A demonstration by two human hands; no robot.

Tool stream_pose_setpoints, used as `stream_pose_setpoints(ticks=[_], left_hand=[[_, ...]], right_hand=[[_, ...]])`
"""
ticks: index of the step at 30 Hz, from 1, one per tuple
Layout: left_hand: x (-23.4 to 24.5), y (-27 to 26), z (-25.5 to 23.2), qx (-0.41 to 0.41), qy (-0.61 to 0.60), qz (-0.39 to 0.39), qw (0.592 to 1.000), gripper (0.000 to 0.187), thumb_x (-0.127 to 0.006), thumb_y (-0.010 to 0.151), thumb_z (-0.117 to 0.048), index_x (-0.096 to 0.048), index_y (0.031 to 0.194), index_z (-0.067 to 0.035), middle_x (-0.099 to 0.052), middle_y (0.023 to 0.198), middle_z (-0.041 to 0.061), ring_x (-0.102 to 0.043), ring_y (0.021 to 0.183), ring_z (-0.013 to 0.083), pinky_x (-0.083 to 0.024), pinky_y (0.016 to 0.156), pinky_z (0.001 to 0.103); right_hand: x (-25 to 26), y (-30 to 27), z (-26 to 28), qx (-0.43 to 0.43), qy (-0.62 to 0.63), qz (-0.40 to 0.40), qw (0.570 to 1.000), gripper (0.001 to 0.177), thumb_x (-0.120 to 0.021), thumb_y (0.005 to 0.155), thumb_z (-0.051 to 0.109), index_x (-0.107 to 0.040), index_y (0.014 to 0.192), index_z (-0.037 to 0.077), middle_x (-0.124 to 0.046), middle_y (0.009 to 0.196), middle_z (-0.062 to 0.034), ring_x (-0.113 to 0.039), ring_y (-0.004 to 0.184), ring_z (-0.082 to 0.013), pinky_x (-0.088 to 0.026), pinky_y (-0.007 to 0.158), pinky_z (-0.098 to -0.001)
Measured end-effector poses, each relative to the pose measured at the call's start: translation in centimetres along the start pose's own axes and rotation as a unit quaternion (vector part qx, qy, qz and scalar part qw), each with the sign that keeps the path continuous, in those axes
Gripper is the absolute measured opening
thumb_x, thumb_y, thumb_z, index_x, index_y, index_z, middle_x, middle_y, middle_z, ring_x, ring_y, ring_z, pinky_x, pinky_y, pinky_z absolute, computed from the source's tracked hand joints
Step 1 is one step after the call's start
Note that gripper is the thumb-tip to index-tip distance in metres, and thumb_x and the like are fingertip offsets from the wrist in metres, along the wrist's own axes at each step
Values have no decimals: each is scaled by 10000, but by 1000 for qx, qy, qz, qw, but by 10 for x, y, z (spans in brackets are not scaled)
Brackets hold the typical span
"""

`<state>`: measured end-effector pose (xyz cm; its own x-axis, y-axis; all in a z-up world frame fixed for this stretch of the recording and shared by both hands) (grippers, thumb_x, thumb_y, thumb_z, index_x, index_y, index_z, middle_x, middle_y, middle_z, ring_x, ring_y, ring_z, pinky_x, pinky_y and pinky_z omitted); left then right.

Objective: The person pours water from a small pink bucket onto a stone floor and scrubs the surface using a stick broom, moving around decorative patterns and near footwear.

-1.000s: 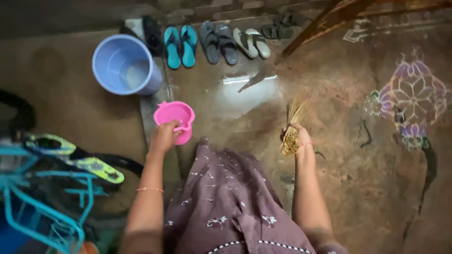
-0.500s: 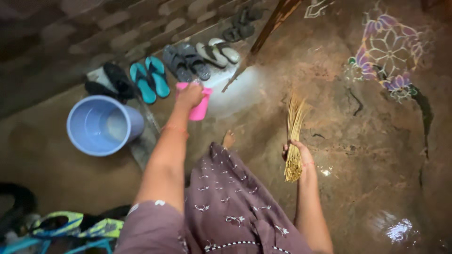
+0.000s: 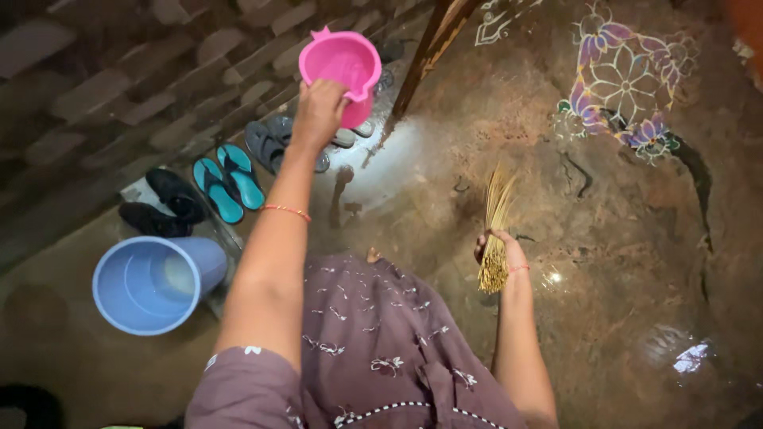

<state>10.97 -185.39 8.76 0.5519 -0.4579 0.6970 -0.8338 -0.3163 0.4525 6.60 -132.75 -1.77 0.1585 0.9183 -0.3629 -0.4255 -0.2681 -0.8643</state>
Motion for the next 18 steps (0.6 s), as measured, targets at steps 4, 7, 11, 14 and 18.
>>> stream_pose_setpoints(ticks=[4,7,11,14,18], left_hand=[[25,9,39,34,-16,98,994,146,-740,917,-169,-733,1006,-53,-728,1033,152,-673,1024,369,-493,933,506],[31,8,85,92,-11,229,969,206,-731,907,-221,-743,1046,-70,-725,1054,189,-682,1025,401,-527,918,515],[21,21,133,82,52,368,925,342,-720,841,-309,-764,1129,-130,-729,1142,197,-675,1099,407,-516,972,527],[4,45,153,140,89,465,870,392,-702,865,-379,-745,1205,-188,-713,1208,175,-641,1183,397,-487,1015,548],[-46,110,165,140,99,533,829,465,-702,879,-437,-711,1254,-163,-661,1322,190,-612,1265,383,-455,1072,576]], right_hand=[[-36,15,20,25,-20,25,999,95,-590,961,184,-568,965,91,-618,757,-110,-589,661,-248,-541,615,-368],[-58,26,28,7,7,25,1000,120,-596,973,202,-570,969,85,-619,763,-103,-606,679,-238,-553,629,-365],[-101,32,27,-6,59,23,998,132,-609,973,218,-586,984,88,-625,764,-92,-624,697,-221,-555,646,-353],[-130,33,15,-18,74,14,997,146,-616,971,231,-587,992,89,-633,771,-87,-619,698,-216,-554,654,-348],[-154,32,-4,-10,113,21,993,151,-593,953,231,-589,1018,96,-667,830,-89,-623,720,-181,-551,662,-347]])
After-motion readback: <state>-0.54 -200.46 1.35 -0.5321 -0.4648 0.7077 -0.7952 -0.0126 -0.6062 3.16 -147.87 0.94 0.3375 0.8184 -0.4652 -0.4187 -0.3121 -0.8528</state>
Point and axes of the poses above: each hand's wrist, its own y-axis towards the middle knuckle, its own x-axis out of the back of the hand, z = x × y, the point moved 1 cm from there along y, towards the middle knuckle
